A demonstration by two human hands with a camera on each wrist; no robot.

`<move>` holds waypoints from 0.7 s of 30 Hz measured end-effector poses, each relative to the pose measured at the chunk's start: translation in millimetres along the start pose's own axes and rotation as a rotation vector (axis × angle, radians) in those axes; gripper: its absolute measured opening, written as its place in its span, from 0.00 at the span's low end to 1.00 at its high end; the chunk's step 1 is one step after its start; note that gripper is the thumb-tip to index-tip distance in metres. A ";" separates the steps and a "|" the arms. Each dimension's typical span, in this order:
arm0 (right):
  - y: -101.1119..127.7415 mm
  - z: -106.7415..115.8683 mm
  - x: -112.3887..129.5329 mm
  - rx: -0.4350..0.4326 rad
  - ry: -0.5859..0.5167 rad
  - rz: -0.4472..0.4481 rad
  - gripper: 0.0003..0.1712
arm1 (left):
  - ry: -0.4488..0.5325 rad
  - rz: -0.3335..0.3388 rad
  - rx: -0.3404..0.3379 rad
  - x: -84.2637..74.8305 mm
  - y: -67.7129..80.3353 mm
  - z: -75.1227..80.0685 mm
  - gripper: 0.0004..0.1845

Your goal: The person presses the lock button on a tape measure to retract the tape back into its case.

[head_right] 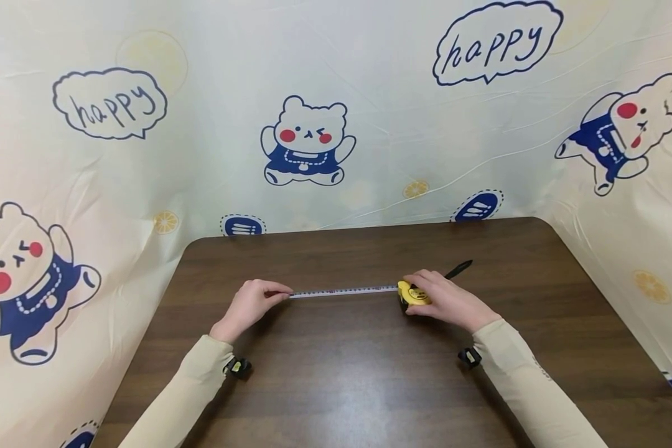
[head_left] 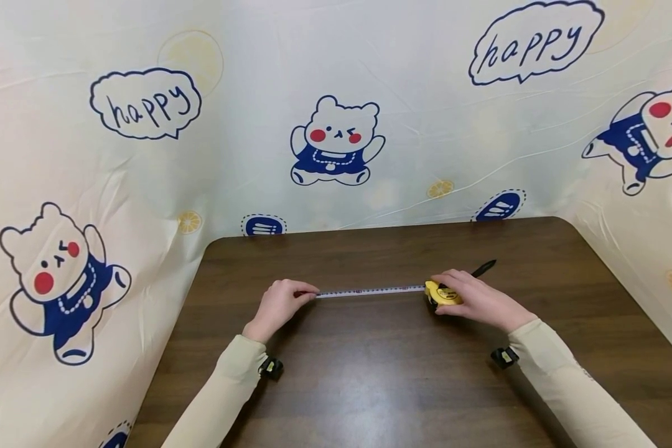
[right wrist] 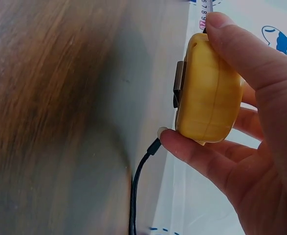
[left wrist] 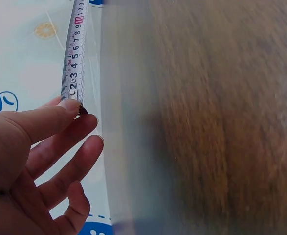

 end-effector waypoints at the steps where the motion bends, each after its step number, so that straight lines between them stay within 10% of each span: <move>1: -0.4 -0.4 0.8 0.000 0.001 0.001 0.38 | -0.003 -0.004 -0.002 -0.4 0.1 -0.5 0.07; 21: -5.4 -5.8 12.3 -0.041 0.030 0.071 0.35 | -0.003 -0.065 -0.009 -7.4 -6.2 -13.5 0.07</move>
Point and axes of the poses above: each hand's wrist, its own y-axis away from the middle knuckle, its own z-axis out of the back of the hand, x = y × z, the point moved 3 cm from there along -y, towards the middle knuckle, and after that the axes turned 13 degrees about -z, right-handed, at the moved point
